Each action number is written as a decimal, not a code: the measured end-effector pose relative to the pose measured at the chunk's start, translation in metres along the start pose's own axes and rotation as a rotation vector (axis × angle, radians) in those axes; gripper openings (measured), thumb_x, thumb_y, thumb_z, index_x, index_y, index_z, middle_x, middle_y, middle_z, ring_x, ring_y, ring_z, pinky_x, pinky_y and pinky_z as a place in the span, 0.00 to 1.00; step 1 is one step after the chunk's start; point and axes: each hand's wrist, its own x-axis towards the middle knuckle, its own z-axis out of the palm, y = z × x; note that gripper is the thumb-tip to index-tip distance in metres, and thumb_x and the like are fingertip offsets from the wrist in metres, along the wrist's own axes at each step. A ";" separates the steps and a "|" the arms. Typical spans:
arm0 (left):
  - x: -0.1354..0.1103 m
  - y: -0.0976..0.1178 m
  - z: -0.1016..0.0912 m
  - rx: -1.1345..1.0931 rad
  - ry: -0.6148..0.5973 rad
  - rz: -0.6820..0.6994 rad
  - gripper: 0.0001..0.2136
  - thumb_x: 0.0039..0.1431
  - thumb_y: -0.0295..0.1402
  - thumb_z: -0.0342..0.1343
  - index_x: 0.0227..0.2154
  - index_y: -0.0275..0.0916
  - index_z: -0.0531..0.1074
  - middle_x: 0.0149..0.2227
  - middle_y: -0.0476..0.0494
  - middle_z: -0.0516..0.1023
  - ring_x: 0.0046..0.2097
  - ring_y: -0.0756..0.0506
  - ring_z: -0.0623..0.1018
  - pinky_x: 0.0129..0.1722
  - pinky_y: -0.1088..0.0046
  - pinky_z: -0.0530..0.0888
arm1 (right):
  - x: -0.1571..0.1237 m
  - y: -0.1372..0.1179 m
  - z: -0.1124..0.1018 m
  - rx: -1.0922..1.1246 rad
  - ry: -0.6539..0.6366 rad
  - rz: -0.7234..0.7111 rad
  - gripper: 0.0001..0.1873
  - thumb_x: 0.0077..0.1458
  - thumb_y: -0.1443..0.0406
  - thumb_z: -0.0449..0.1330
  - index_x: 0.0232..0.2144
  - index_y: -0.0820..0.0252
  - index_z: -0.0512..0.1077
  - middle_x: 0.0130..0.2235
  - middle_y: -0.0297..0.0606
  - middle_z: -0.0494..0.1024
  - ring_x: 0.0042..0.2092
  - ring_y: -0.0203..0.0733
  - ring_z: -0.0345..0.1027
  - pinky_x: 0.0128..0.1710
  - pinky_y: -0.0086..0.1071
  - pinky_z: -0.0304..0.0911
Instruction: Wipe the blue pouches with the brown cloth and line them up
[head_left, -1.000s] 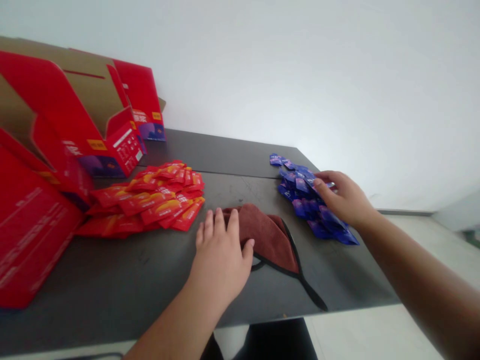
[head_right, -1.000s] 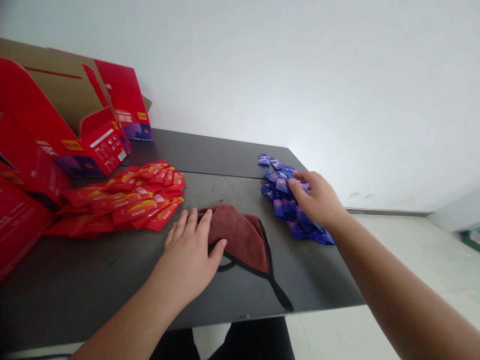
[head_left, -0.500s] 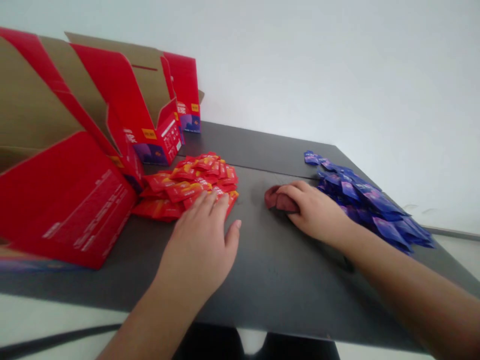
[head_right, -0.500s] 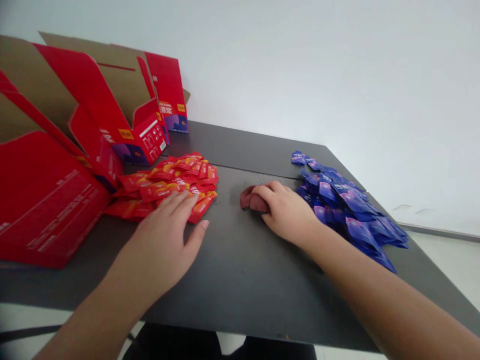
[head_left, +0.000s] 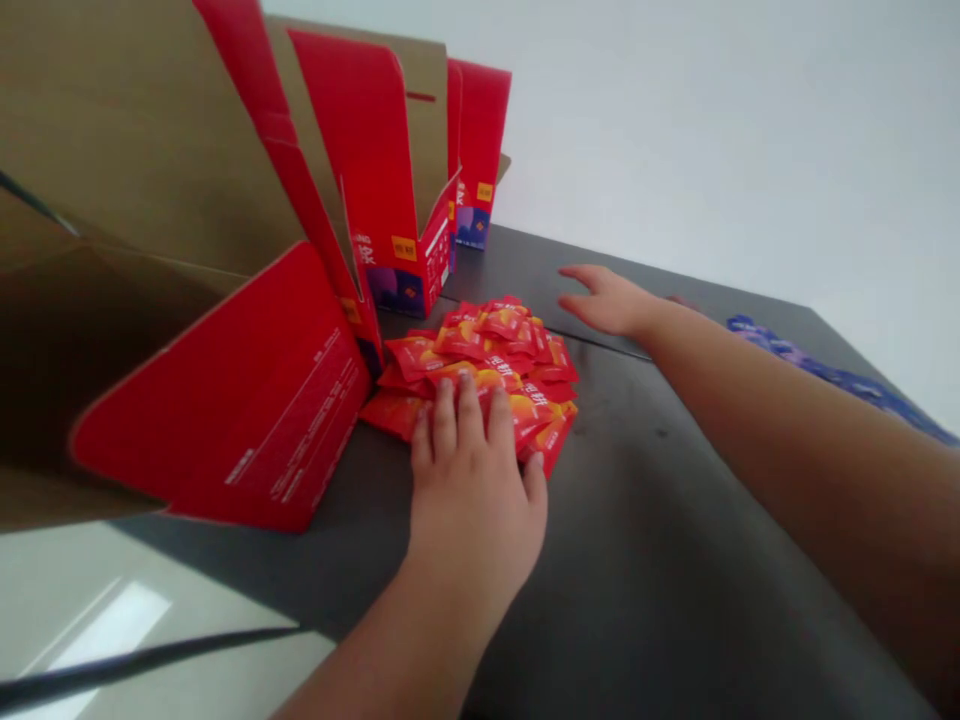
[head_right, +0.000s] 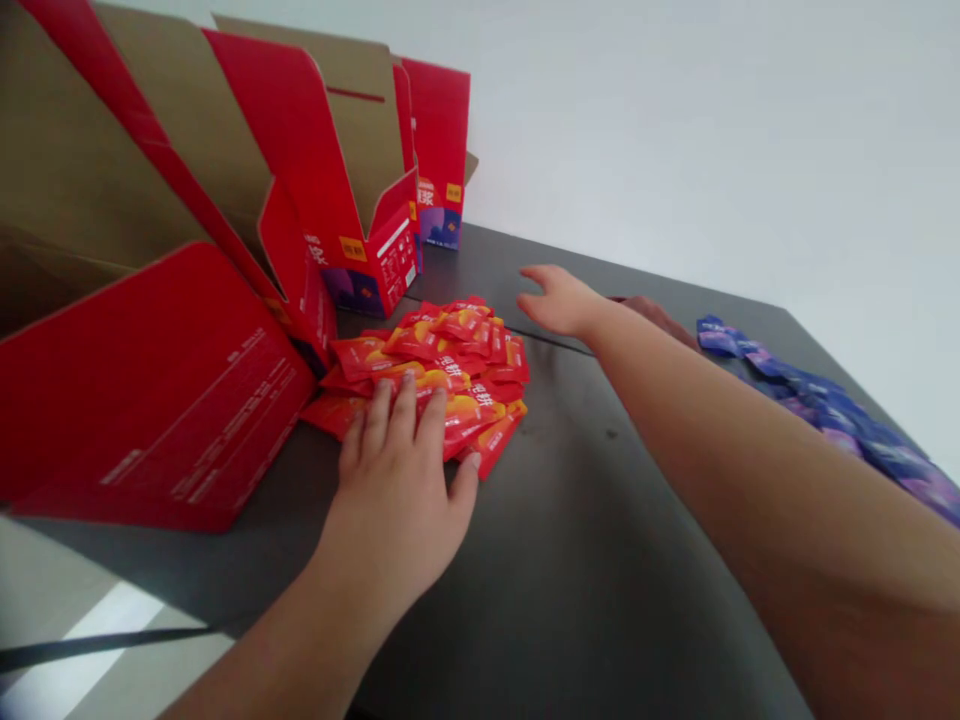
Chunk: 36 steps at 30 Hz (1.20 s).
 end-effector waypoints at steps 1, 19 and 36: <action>0.001 -0.001 0.000 -0.006 0.016 -0.006 0.32 0.66 0.41 0.57 0.71 0.35 0.64 0.75 0.26 0.61 0.77 0.24 0.56 0.71 0.34 0.58 | 0.011 -0.018 0.014 0.026 -0.051 -0.051 0.29 0.66 0.52 0.64 0.63 0.60 0.76 0.67 0.49 0.75 0.68 0.56 0.66 0.70 0.48 0.57; -0.009 0.012 0.005 -0.136 -0.101 0.009 0.37 0.62 0.45 0.65 0.71 0.39 0.63 0.77 0.23 0.56 0.75 0.17 0.57 0.67 0.28 0.62 | -0.013 -0.051 0.063 0.102 -0.339 -0.249 0.33 0.64 0.37 0.61 0.62 0.46 0.77 0.67 0.42 0.74 0.70 0.62 0.62 0.73 0.61 0.43; -0.016 0.034 -0.009 -0.101 -0.056 0.201 0.26 0.68 0.55 0.58 0.56 0.39 0.75 0.61 0.28 0.75 0.74 0.24 0.61 0.72 0.29 0.50 | -0.079 0.007 0.000 -0.203 -0.269 -0.068 0.35 0.69 0.58 0.54 0.73 0.68 0.64 0.72 0.54 0.67 0.72 0.56 0.62 0.73 0.45 0.54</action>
